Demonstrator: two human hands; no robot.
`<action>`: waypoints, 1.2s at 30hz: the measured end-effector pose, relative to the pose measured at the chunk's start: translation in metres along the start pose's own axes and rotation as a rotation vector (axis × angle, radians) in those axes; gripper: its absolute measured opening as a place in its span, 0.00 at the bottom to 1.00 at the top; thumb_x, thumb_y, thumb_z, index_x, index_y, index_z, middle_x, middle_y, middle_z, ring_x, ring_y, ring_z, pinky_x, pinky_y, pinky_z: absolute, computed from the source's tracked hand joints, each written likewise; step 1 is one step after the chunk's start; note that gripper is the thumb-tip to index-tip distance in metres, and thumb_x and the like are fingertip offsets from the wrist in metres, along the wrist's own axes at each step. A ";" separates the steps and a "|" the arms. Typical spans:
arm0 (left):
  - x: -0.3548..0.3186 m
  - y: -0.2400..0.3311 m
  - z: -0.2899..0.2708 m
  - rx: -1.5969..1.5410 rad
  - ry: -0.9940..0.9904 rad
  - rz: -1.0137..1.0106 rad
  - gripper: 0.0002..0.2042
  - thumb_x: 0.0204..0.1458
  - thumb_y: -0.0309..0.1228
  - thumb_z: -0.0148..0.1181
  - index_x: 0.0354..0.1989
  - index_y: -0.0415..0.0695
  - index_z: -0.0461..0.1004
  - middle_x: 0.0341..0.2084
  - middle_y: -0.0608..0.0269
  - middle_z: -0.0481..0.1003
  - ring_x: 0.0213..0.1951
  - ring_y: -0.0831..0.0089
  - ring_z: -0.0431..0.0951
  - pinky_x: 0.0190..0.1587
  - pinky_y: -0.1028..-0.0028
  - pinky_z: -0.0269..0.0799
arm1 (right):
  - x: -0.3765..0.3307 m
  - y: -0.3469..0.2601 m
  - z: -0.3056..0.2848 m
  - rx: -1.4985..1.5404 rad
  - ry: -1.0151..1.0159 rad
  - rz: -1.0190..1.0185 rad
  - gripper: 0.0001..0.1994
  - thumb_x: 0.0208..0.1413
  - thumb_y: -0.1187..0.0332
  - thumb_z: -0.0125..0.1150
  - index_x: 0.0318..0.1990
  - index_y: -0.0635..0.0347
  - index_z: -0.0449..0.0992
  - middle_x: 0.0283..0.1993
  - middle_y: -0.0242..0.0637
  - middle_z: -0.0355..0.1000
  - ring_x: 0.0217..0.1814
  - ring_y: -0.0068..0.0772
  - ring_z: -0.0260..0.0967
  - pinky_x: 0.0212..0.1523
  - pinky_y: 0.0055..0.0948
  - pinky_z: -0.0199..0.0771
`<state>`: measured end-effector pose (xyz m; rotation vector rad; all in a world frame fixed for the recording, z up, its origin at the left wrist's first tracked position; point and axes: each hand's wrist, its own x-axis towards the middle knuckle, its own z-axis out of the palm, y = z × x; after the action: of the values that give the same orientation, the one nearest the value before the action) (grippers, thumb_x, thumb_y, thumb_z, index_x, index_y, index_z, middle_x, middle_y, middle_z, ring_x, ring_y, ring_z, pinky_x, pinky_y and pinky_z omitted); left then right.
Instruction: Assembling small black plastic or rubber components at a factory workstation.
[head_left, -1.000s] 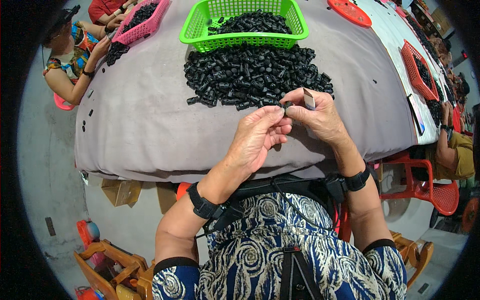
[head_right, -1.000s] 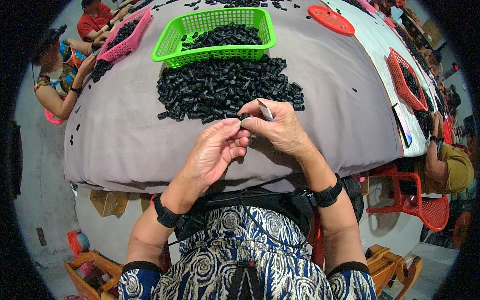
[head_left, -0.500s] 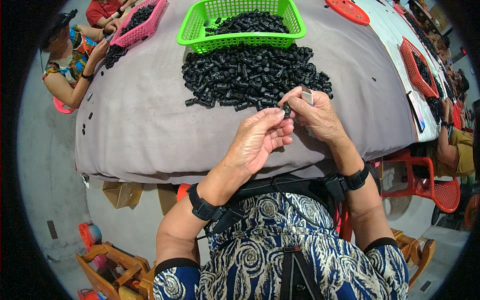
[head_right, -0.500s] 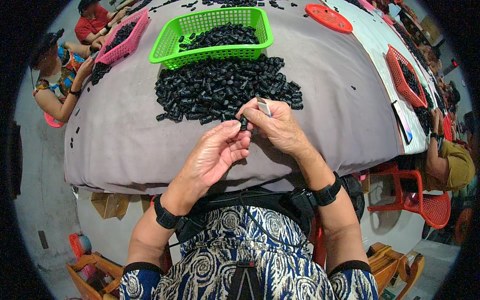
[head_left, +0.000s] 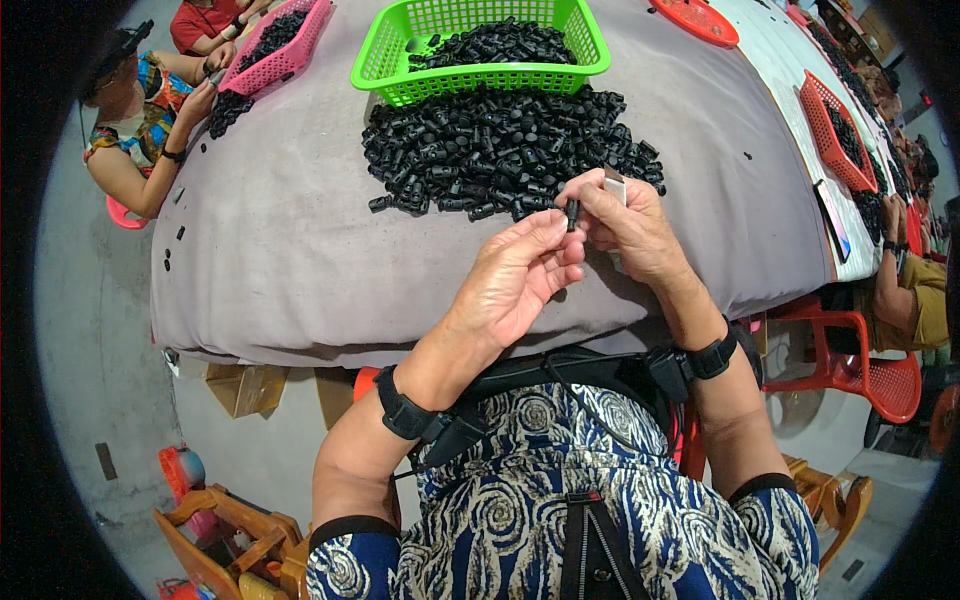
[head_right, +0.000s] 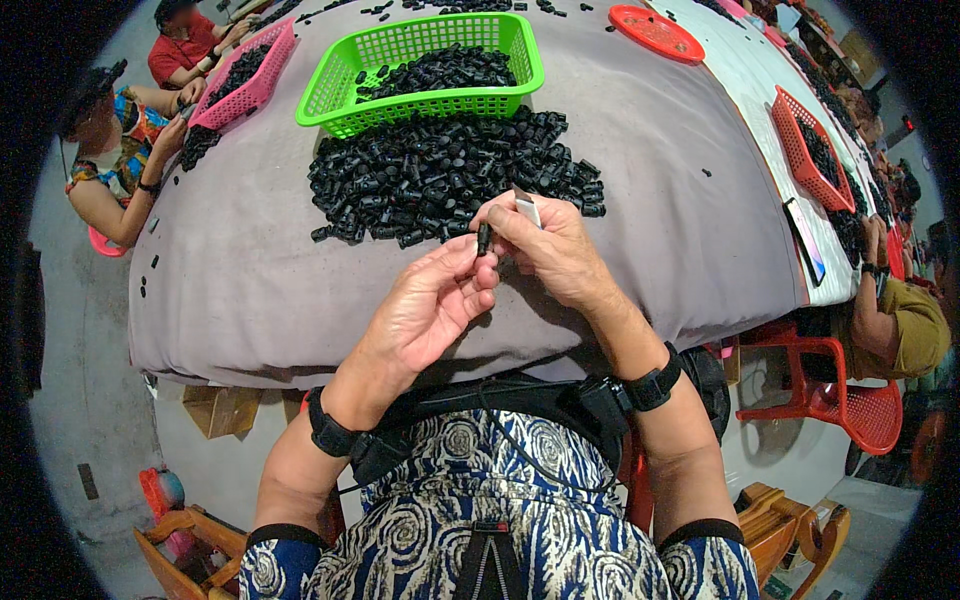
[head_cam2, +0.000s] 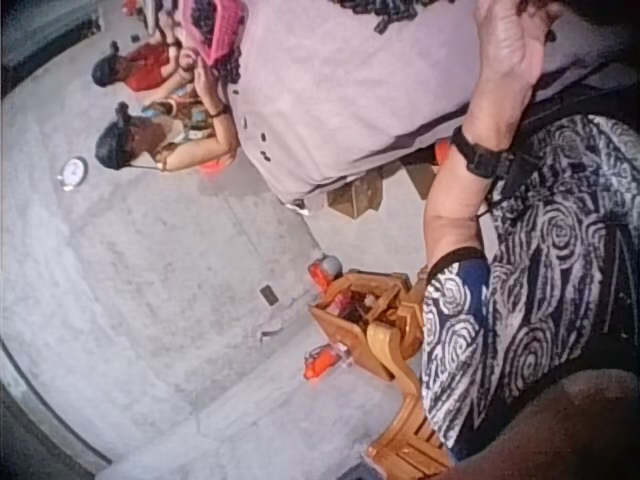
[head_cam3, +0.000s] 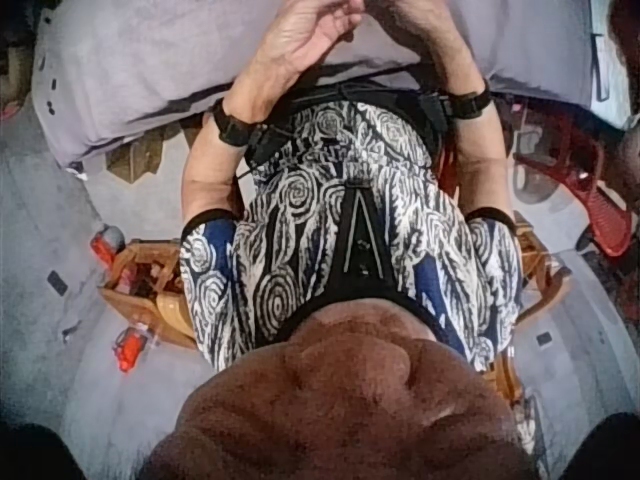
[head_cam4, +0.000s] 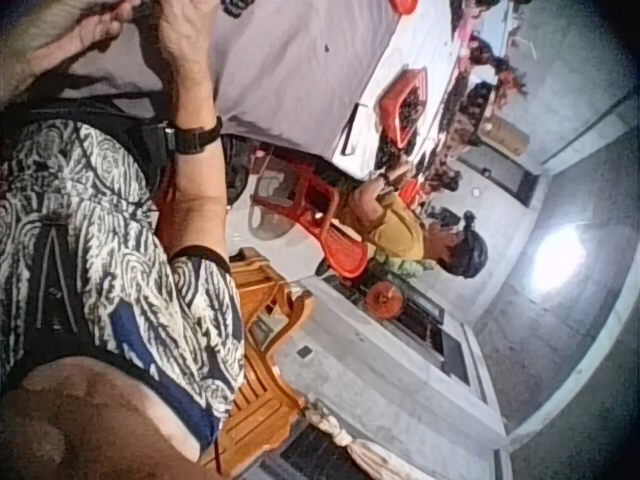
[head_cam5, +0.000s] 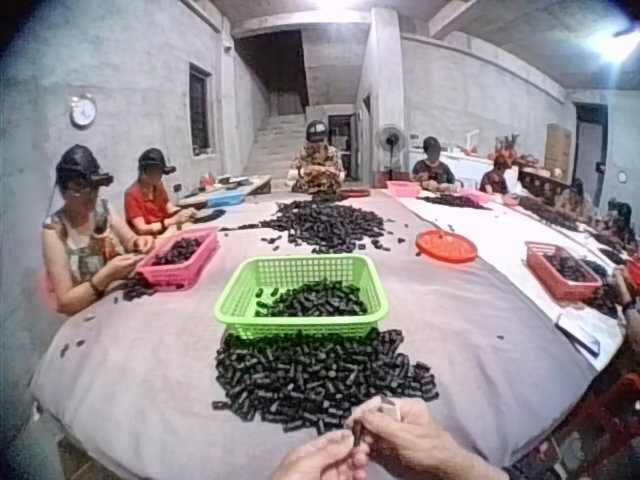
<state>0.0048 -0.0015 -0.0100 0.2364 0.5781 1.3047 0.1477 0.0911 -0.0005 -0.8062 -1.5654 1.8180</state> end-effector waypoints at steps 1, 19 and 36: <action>0.000 0.000 -0.001 -0.045 -0.017 -0.001 0.07 0.54 0.30 0.53 0.39 0.42 0.69 0.30 0.63 0.73 0.32 0.76 0.74 0.36 0.76 0.73 | -0.002 -0.004 0.000 0.032 -0.047 0.013 0.09 0.56 0.62 0.53 0.32 0.58 0.74 0.24 0.25 0.69 0.21 0.09 0.58 0.21 0.12 0.56; 0.000 -0.001 -0.002 0.078 0.024 0.017 0.09 0.54 0.32 0.53 0.39 0.41 0.70 0.31 0.62 0.73 0.33 0.75 0.74 0.35 0.75 0.73 | -0.002 -0.008 0.002 -0.136 0.046 -0.049 0.09 0.54 0.65 0.56 0.26 0.60 0.73 0.20 0.22 0.67 0.21 0.10 0.59 0.21 0.14 0.57; 0.000 0.000 -0.001 0.122 0.053 0.044 0.09 0.54 0.31 0.53 0.40 0.39 0.70 0.31 0.61 0.73 0.31 0.77 0.73 0.32 0.78 0.72 | -0.005 -0.016 0.004 -0.008 0.016 0.029 0.05 0.53 0.68 0.55 0.30 0.59 0.72 0.21 0.20 0.62 0.19 0.08 0.53 0.19 0.12 0.52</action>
<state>0.0045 -0.0023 -0.0111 0.3174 0.7027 1.3228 0.1486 0.0862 0.0164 -0.8491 -1.5601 1.8226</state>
